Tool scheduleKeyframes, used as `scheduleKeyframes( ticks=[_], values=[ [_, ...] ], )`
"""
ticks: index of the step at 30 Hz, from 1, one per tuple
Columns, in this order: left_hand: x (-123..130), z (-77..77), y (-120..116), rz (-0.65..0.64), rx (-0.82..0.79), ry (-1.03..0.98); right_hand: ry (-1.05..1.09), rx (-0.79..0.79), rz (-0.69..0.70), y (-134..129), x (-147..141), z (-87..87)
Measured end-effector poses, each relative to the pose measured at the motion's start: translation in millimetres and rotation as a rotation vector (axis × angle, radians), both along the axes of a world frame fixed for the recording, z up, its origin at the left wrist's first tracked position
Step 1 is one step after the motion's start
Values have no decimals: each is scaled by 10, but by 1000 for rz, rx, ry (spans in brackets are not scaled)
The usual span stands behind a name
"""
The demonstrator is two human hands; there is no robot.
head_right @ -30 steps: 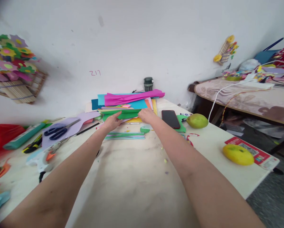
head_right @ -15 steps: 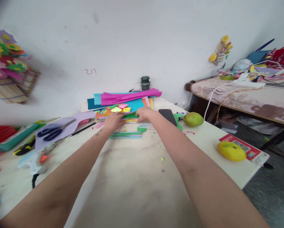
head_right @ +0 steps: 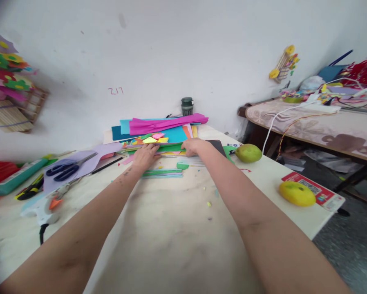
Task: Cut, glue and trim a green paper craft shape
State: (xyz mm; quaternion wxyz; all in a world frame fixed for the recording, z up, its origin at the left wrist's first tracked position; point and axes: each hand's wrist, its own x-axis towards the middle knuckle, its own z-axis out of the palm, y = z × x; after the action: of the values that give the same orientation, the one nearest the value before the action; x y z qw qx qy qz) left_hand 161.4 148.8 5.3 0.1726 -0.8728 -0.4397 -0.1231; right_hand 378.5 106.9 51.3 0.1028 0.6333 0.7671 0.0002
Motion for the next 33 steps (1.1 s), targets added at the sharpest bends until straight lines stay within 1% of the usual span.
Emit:
scheduleKeyframes(
  ticks=[4, 10, 13, 16, 19, 23, 26, 29, 33],
  values=[
    [-6, -8, 11, -19, 11, -38, -10, 45, 31, -24, 7, -2],
    [-1, 15, 23, 10, -4, -65, 44, 71, 108, 18, 83, 0],
    [15, 28, 49, 19, 8, -78, 32, 89, 130, 13, 101, 28],
    [32, 37, 71, 32, 18, -82, 8, 133, 110, 24, 109, 58],
    [42, 38, 78, 29, 14, -92, -4, 171, 89, 84, 133, 53],
    [58, 35, 79, 32, 11, -109, 53, 190, 56, 128, 148, 29],
    [78, 44, 87, 65, 15, -131, 48, 155, 56, 48, 120, 51],
    [98, 71, 100, 92, 10, -154, -39, 129, 17, -60, 92, 72],
    [118, 118, 107, 117, 5, -191, -103, 208, -29, -93, 110, 57]
  ],
)
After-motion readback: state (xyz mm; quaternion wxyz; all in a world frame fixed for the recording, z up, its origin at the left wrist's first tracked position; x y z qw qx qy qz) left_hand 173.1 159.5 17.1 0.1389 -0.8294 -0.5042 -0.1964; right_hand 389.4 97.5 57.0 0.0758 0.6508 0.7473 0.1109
